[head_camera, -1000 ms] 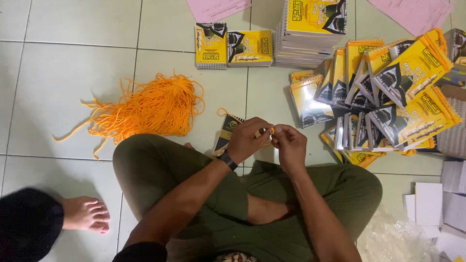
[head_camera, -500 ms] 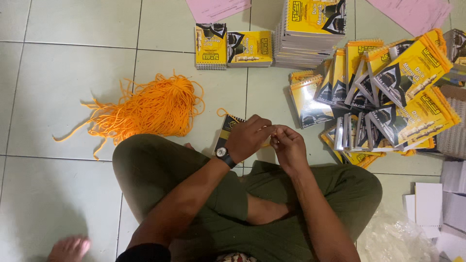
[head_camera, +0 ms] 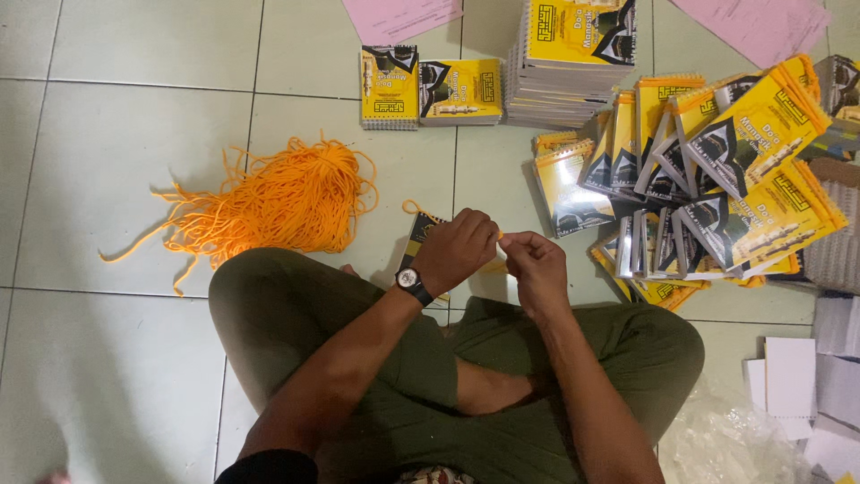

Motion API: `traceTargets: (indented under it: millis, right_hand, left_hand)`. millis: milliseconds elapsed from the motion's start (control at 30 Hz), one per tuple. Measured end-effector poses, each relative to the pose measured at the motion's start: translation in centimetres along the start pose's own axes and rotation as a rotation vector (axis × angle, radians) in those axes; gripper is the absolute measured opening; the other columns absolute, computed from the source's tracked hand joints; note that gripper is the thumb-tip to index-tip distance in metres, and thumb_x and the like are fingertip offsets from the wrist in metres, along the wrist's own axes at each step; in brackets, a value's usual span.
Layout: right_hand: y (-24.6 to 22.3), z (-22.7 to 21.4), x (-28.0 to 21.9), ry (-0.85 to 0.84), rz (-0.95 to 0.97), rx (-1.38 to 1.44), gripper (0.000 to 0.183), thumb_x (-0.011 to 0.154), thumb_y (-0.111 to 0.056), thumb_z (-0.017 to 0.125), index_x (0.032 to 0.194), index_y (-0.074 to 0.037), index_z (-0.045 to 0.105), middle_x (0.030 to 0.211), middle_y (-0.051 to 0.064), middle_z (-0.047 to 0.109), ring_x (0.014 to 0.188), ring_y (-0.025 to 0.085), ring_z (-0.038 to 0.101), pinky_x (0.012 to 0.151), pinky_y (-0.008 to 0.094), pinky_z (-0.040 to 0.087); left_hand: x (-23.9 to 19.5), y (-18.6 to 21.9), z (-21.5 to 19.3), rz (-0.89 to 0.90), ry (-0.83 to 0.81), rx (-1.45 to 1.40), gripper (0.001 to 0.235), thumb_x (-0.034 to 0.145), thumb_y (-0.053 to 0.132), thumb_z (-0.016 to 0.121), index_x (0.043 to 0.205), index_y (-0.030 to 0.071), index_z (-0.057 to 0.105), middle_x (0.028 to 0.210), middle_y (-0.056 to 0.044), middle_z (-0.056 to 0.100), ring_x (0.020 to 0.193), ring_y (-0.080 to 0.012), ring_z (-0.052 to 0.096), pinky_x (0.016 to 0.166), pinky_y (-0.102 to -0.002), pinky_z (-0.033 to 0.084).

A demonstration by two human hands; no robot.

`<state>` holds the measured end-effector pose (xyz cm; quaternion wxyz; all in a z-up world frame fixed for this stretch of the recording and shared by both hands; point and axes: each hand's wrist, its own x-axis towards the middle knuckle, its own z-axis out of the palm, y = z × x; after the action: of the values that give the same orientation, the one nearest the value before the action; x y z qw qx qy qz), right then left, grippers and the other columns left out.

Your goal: The person sits on the floor and ties orange string around the spiral binding of small notebooks. They pull the string through the binding, wrap it around the cover, and tie a knot to secure it. The person handles the notebooks and string by hand, placing the finished items into a pile.

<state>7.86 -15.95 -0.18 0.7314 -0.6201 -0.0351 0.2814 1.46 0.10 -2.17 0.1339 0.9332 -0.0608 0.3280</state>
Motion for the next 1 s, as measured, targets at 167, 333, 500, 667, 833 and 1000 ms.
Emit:
traceTargets:
  millis: [167,333,500,667,833,1000]
  right_hand:
    - [0.1,-0.2,0.1,0.018,-0.022,-0.081,0.027,0.093,-0.015,0.082,0.106,0.007,0.074,0.060,0.000,0.059,0.050,-0.002,0.036,0.049,0.019,0.029]
    - [-1.8,2.0,-1.5,0.068,-0.003,-0.091,0.022,0.091,-0.012,0.081,0.101,0.007,0.074,0.050,-0.004,0.047,0.045,-0.002,0.034,0.047,0.019,0.026]
    - [0.2,0.9,-0.2,0.067,-0.020,-0.080,0.018,0.093,-0.009,0.078,0.099,0.007,0.072,0.050,-0.006,0.046,0.044,-0.001,0.035,0.047,0.018,0.026]
    - [-0.8,0.0,-0.5,0.054,-0.015,-0.088,0.011,0.093,-0.005,0.074,0.097,0.005,0.071,0.051,-0.007,0.045,0.045,-0.001,0.037,0.048,0.017,0.027]
    - [0.3,-1.3,0.5,-0.056,-0.060,-0.218,0.016,0.099,-0.010,0.071,0.087,0.001,0.070,0.053,-0.003,0.047,0.050,0.002,0.039,0.051,0.020,0.026]
    - [-0.6,-1.9,1.1,-0.081,-0.204,-0.479,0.019,0.099,-0.015,0.074,0.085,-0.002,0.073,0.057,0.005,0.055,0.063,0.007,0.044,0.058,0.026,0.031]
  left_hand:
    - [-0.1,-0.2,0.6,-0.026,-0.095,-0.003,0.021,0.109,0.023,0.054,0.099,0.006,0.057,0.091,-0.008,0.053,0.077,-0.0186,0.061,0.046,-0.030,0.050]
    - [-1.1,-0.3,0.8,-0.076,-0.258,0.099,0.017,0.107,0.020,0.057,0.098,0.005,0.056,0.093,-0.008,0.052,0.074,-0.0175,0.059,0.044,-0.030,0.048]
    - [0.2,-0.4,-0.8,-0.203,-0.242,-0.177,0.013,0.108,0.018,0.049,0.104,0.007,0.054,0.095,-0.007,0.049,0.071,-0.0257,0.060,0.044,-0.040,0.050]
    - [2.0,0.7,-4.6,-0.050,-0.266,-0.293,0.027,0.104,0.016,0.055,0.128,0.003,0.056,0.111,-0.012,0.056,0.090,-0.0305,0.065,0.053,-0.041,0.055]
    - [0.2,0.2,-2.4,0.057,-0.229,-0.226,0.008,0.107,0.012,0.056,0.108,0.005,0.062,0.092,-0.010,0.060,0.081,-0.0273,0.066,0.053,-0.037,0.055]
    - [-0.3,-0.2,-1.6,0.005,-0.192,-0.340,0.015,0.106,0.018,0.057,0.106,0.005,0.064,0.090,-0.011,0.059,0.081,-0.0288,0.067,0.055,-0.038,0.056]
